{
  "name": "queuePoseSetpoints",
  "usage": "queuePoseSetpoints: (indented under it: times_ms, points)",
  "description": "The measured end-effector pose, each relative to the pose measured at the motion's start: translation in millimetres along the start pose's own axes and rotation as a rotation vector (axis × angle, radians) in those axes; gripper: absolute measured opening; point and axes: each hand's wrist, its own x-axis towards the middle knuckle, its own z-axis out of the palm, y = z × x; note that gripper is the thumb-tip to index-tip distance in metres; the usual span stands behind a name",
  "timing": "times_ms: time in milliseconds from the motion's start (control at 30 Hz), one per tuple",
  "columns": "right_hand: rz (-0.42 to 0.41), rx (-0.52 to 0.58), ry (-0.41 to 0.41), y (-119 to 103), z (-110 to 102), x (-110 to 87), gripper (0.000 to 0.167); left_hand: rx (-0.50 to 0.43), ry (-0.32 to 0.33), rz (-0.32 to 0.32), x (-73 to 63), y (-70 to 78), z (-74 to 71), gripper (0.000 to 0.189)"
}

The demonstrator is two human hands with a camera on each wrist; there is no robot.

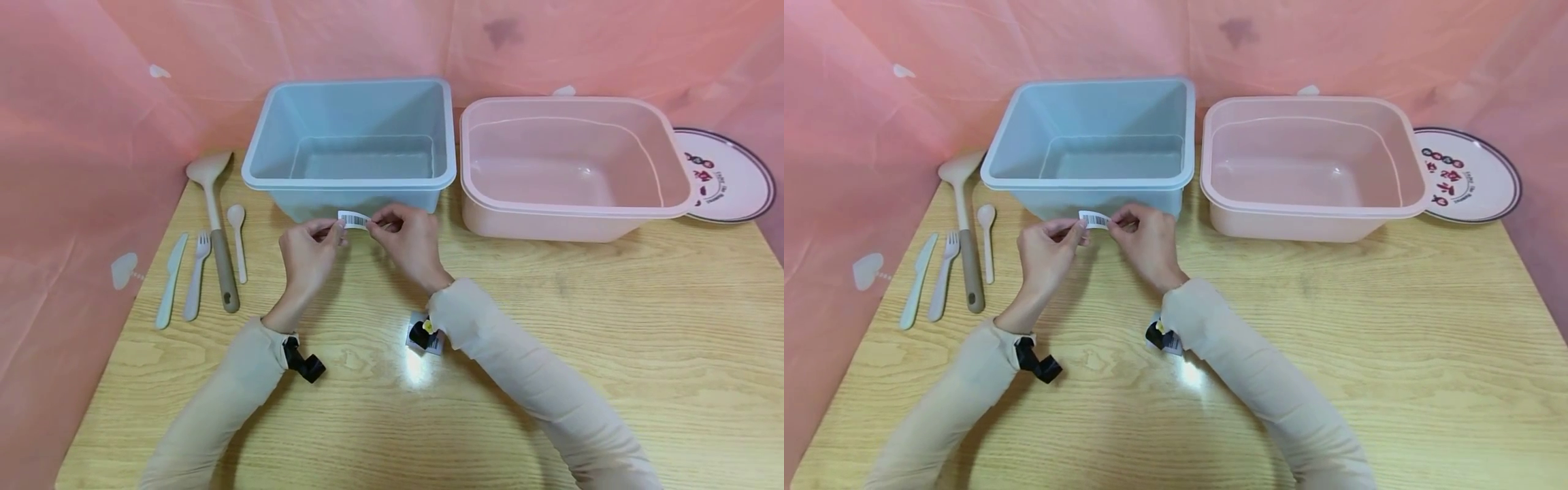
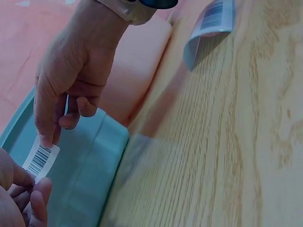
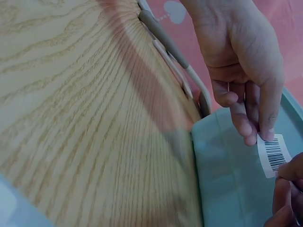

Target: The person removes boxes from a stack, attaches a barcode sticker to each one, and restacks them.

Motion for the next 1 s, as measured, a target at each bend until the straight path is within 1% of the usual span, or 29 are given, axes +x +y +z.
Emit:
queuePoseSetpoints:
  times_ms: [167, 400, 500, 667, 1000]
  points:
    - [0.019, 0.002, 0.016, 0.4, 6.7, 3.2, 0.008, 0.007, 0.027, 0.007, 3.5, -4.2, -0.3, 0.016]
    - [0.018, -0.001, 0.044, 0.8, 13.5, 9.1, 0.011, -0.022, 0.041, 0.001, 9.4, -8.0, 2.6, 0.015]
    - [0.022, -0.006, 0.048, 0.7, 15.3, 10.7, 0.01, -0.021, 0.045, 0.013, 11.7, -8.8, 3.5, 0.016]
    - [0.019, -0.036, 0.031, 0.2, 16.2, 11.6, 0.011, -0.007, 0.05, 0.044, 14.3, -10.4, 4.3, 0.016]
    - [0.008, -0.033, -0.002, 0.1, 15.9, 11.7, 0.014, -0.009, 0.049, 0.044, 19.1, -12.8, 7.0, 0.017]
